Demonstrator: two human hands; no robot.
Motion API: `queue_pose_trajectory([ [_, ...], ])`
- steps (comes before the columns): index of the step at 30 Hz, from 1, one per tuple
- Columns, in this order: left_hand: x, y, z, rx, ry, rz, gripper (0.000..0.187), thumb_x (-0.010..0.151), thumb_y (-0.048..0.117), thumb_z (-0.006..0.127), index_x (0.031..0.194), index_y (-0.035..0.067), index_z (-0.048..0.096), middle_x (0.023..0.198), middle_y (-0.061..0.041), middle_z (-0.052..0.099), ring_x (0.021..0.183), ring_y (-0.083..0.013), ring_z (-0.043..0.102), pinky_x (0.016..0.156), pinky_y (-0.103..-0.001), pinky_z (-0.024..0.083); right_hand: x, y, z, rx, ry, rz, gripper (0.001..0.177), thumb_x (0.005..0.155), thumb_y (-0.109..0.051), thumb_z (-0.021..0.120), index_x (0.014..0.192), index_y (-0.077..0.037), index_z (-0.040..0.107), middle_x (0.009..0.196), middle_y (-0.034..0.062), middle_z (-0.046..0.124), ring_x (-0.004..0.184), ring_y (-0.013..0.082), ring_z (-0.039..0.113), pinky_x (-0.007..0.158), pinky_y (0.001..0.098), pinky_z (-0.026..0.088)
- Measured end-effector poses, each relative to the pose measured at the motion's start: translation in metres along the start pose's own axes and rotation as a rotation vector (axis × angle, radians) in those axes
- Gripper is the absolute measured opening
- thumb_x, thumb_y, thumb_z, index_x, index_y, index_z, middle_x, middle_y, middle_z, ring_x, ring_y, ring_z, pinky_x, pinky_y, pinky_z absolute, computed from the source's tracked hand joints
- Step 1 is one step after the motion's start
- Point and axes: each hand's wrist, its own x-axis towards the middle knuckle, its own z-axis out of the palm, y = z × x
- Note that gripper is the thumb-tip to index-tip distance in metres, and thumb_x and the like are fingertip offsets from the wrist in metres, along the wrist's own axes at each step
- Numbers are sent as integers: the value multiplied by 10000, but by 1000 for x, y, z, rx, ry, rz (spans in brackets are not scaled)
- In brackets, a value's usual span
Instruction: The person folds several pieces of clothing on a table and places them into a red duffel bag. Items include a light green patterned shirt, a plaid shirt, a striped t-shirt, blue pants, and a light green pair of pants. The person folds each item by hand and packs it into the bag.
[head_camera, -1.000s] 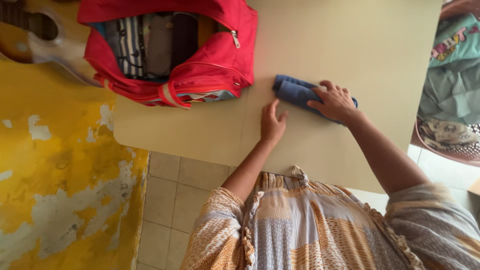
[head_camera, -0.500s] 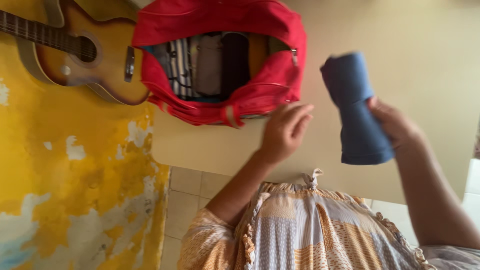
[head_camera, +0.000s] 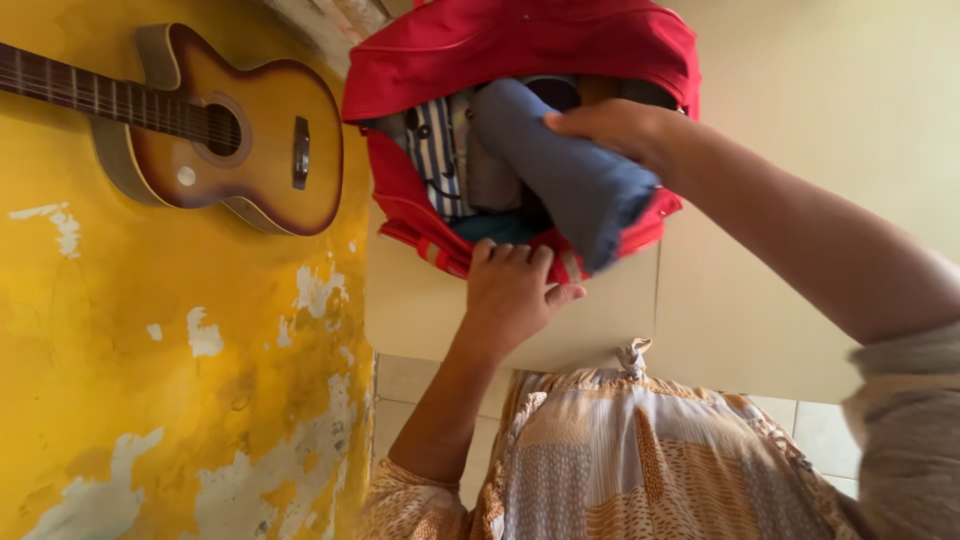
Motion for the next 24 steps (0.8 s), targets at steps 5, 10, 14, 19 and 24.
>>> queue_pose_trajectory([
  [5, -6, -11, 13, 9, 134, 99, 592, 894, 619, 639, 1082, 66, 734, 849, -101, 684, 858, -274, 611, 902, -461, 390, 66, -14, 53, -306, 265, -286, 717, 1005, -443, 587, 1601, -308, 212, 1435, 158, 554, 1199, 304, 622, 904, 491, 560],
  [10, -6, -20, 20, -9, 158, 148, 565, 872, 594, 664, 1049, 61, 731, 873, -89, 690, 864, -259, 603, 896, -445, 390, 103, -5, 80, -254, 293, -286, 744, 1070, -353, 495, 1633, -348, 9, 1472, 228, 560, 1265, 355, 630, 993, 498, 549],
  [14, -7, -24, 22, -70, 152, 165, 532, 864, 571, 699, 1016, 62, 729, 892, -84, 699, 868, -251, 603, 873, -423, 396, 111, -2, 83, -213, 238, -217, 760, 1052, -326, 486, 1619, -356, -20, 1569, 182, 438, 1343, 338, 551, 1049, 487, 504],
  [19, -1, -24, 12, -105, 95, 184, 532, 856, 571, 707, 991, 57, 732, 905, -88, 711, 890, -250, 617, 867, -411, 405, 119, 4, 104, -221, 158, -342, 841, 1061, -280, 565, 1632, -268, -51, 1612, 213, 366, 1430, 328, 465, 1156, 430, 422],
  [24, 5, -39, -22, -95, -42, 131, 630, 804, 665, 644, 888, 48, 743, 834, -124, 719, 865, -280, 645, 869, -431, 400, 130, 11, 106, -347, 163, -323, 873, 1031, -240, 556, 1643, -251, -65, 1573, 219, 437, 1412, 317, 495, 1138, 419, 440],
])
